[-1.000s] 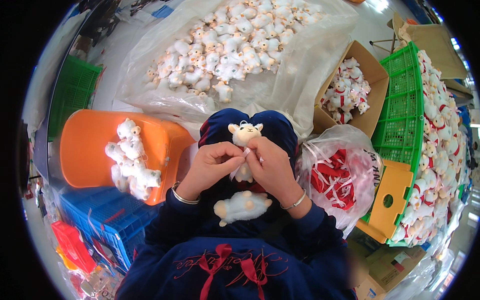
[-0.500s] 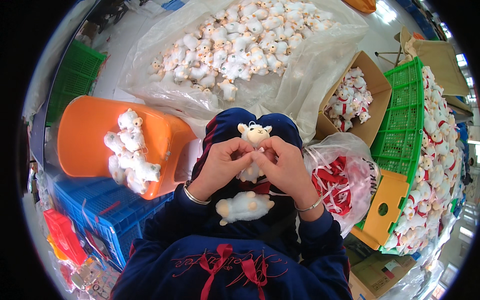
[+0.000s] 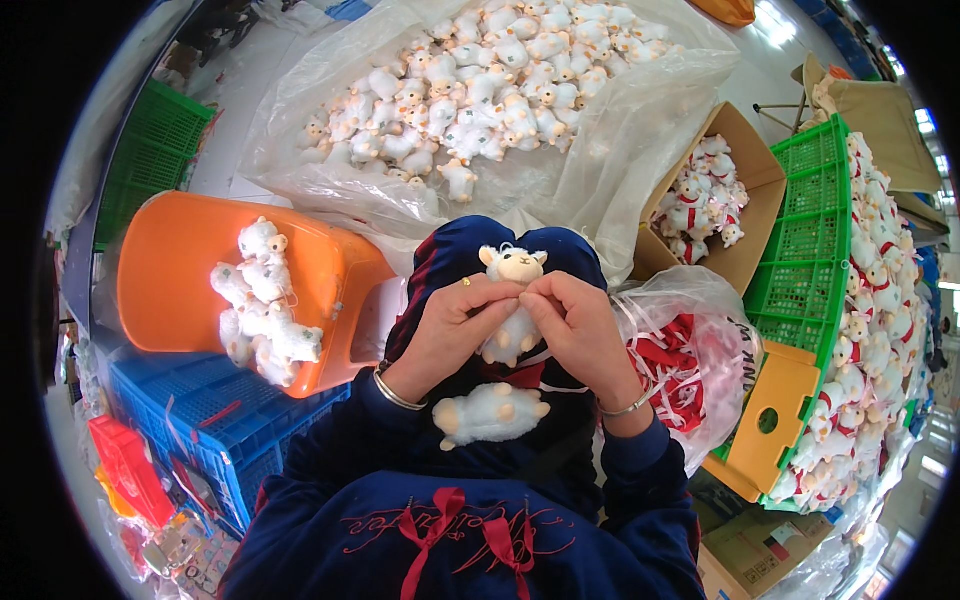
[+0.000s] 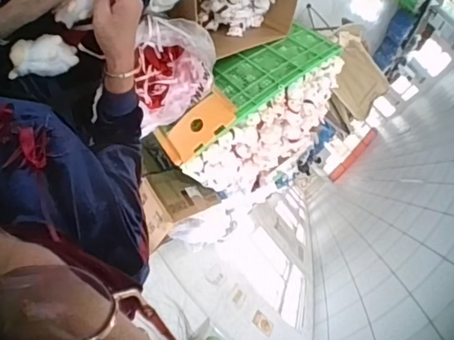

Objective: The person sits on the floor and assembles small white plush toys by attaching red fabric pieces and tying ribbons around their necks. They handle each toy individually, adjusting the fabric and securing the ribbon before placing the finished items into a nearby container.

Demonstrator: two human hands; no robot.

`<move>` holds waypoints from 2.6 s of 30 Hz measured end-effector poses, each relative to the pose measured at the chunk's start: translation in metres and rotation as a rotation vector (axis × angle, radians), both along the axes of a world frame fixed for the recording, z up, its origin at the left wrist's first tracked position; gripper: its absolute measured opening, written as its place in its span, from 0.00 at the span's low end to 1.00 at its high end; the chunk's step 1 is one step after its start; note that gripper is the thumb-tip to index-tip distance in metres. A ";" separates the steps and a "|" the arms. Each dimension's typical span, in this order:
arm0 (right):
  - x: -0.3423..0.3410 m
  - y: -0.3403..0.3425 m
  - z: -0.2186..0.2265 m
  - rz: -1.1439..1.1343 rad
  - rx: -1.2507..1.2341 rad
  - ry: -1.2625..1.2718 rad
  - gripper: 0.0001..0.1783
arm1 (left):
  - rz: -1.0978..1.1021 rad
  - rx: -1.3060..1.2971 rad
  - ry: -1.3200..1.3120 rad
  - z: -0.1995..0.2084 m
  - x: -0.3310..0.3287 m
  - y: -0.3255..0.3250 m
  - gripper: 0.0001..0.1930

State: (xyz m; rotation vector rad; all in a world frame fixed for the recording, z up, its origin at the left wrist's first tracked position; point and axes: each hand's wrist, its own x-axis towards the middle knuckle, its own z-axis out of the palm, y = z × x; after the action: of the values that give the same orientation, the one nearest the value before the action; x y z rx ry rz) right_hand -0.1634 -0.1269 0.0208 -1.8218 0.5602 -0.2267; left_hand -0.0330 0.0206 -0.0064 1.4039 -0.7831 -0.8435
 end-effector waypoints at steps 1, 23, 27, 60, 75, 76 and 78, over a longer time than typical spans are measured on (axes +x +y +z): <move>0.000 0.000 0.000 -0.004 0.010 0.000 0.07 | 0.008 0.002 0.021 0.000 0.000 0.000 0.10; 0.002 -0.010 0.003 0.057 -0.113 0.033 0.09 | -0.026 0.052 0.043 -0.003 0.000 -0.005 0.11; 0.003 -0.012 0.007 0.087 -0.129 0.012 0.09 | -0.029 0.082 0.060 0.001 0.001 -0.006 0.11; -0.004 -0.036 0.008 0.100 -0.168 0.117 0.13 | 0.005 0.112 -0.044 -0.004 -0.006 -0.005 0.04; -0.018 -0.037 0.004 -0.106 0.415 0.066 0.24 | 0.004 0.034 -0.145 -0.008 -0.008 -0.004 0.03; -0.020 -0.037 0.007 -0.159 0.522 0.054 0.27 | 0.003 0.049 -0.110 -0.007 -0.009 -0.004 0.03; -0.021 -0.041 0.006 -0.204 0.538 0.094 0.32 | -0.004 0.077 -0.041 -0.005 -0.010 -0.005 0.03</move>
State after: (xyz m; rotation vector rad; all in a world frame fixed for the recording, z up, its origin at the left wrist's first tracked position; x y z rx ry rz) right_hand -0.1845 -0.1680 0.0270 -1.2587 0.7898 -0.1119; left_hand -0.0427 0.0160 -0.0110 1.4921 -0.7917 -0.8582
